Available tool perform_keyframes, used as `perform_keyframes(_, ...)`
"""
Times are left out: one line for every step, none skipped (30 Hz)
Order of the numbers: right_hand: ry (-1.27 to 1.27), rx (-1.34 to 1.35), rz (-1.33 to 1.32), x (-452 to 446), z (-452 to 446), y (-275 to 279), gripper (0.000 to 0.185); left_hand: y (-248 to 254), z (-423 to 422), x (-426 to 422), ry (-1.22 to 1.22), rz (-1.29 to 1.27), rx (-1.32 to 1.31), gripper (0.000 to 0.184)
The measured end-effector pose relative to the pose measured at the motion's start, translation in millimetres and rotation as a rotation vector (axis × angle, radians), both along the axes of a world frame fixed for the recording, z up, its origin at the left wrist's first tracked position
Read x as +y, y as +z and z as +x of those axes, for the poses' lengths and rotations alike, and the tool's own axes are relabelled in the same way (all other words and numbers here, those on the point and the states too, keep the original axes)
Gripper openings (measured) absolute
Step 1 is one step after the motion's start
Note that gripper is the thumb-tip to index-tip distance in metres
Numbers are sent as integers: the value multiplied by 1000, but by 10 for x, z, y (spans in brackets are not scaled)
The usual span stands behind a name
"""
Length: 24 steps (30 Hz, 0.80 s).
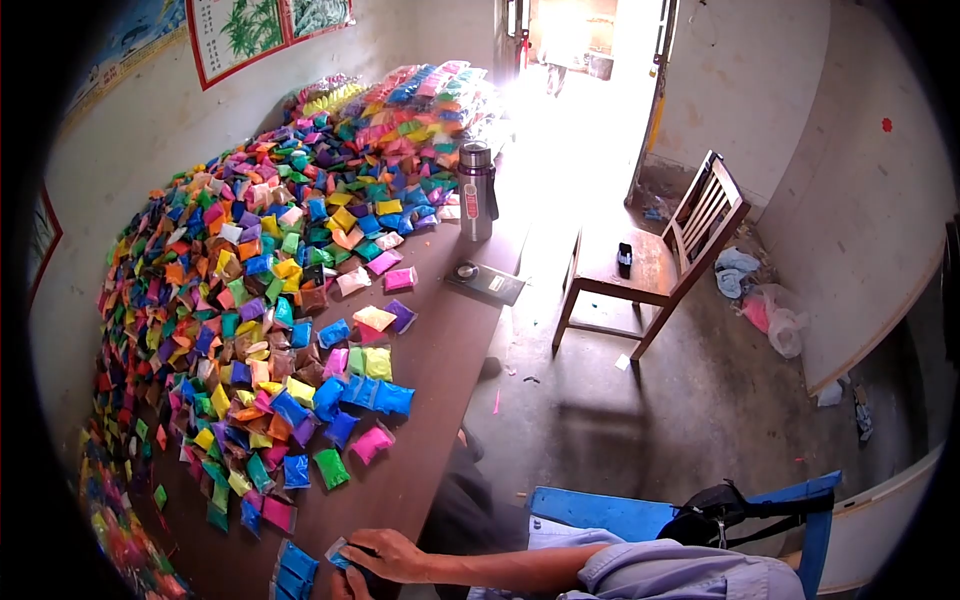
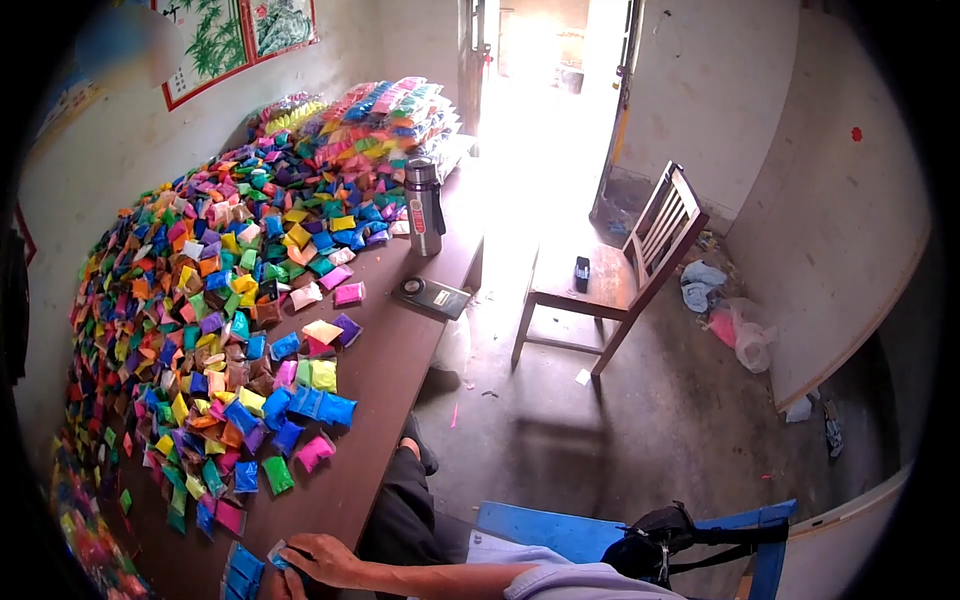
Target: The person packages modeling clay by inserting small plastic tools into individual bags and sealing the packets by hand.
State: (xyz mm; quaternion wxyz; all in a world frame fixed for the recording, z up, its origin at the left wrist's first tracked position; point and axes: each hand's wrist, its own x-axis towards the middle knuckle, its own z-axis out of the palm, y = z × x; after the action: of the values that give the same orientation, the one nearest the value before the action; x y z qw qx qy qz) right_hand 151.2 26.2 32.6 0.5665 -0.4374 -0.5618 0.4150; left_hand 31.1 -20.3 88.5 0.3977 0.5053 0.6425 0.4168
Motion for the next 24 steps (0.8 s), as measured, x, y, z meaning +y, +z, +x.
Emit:
perform_keyframes(1,2,0,4,12,14,32,-7,-17,8,-8,-21,45,43)
perform_keyframes(27,-14,18,6,24,27,32,-16,-36,22,-7,-22,47,43)
perform_keyframes(51,-30,36,8,49,62,31,-26,-54,38,-17,12,79,42)
perform_keyframes(50,-29,34,-3,79,98,31,-30,-61,47,-27,45,112,42)
perform_keyframes(96,-62,13,-23,108,133,31,-33,-60,49,-28,43,113,42)
perform_keyframes(142,-96,-8,-38,123,158,31,-33,-56,50,-22,52,69,41)
perform_keyframes(143,-95,-10,-41,104,125,31,-23,-48,51,-15,62,25,41)
perform_keyframes(100,-58,12,-38,73,73,31,0,-33,49,-15,61,26,41)
perform_keyframes(57,-20,35,-31,61,66,32,67,7,48,-31,76,16,41)
perform_keyframes(58,-18,33,-22,59,54,32,102,26,43,-48,92,7,41)
perform_keyframes(46,-19,13,-11,63,38,32,76,16,38,-47,89,7,41)
perform_keyframes(34,-20,-7,-6,70,39,33,36,3,37,-53,53,-50,41)
perform_keyframes(35,-18,-8,-5,73,45,33,13,-7,41,-58,17,-106,41)
perform_keyframes(35,-17,-25,-3,73,51,33,5,-18,46,-57,16,-104,41)
perform_keyframes(35,-16,-42,-1,77,65,34,8,-22,52,-72,36,-82,40)
perform_keyframes(35,-14,-43,-5,81,79,34,5,-29,58,-88,54,-60,39)
perform_keyframes(56,-30,-47,-17,84,93,33,-93,-91,60,-87,51,-58,39)
perform_keyframes(77,-46,-50,-24,90,110,32,-270,-200,58,-64,85,-35,39)
perform_keyframes(77,-45,-51,-21,99,118,32,-315,-223,62,-41,120,-12,38)
perform_keyframes(91,-38,-41,-16,107,125,32,-340,-245,53,-41,119,-12,38)
perform_keyframes(106,-31,-31,-16,108,126,31,-279,-212,57,-40,92,-20,37)
perform_keyframes(106,-31,-32,-15,86,83,31,-210,-173,63,-38,65,-28,37)
perform_keyframes(74,-14,-19,-11,54,24,32,-122,-115,71,-37,64,-28,37)
perform_keyframes(42,2,-6,-6,48,27,32,-23,-44,80,-80,111,-35,38)
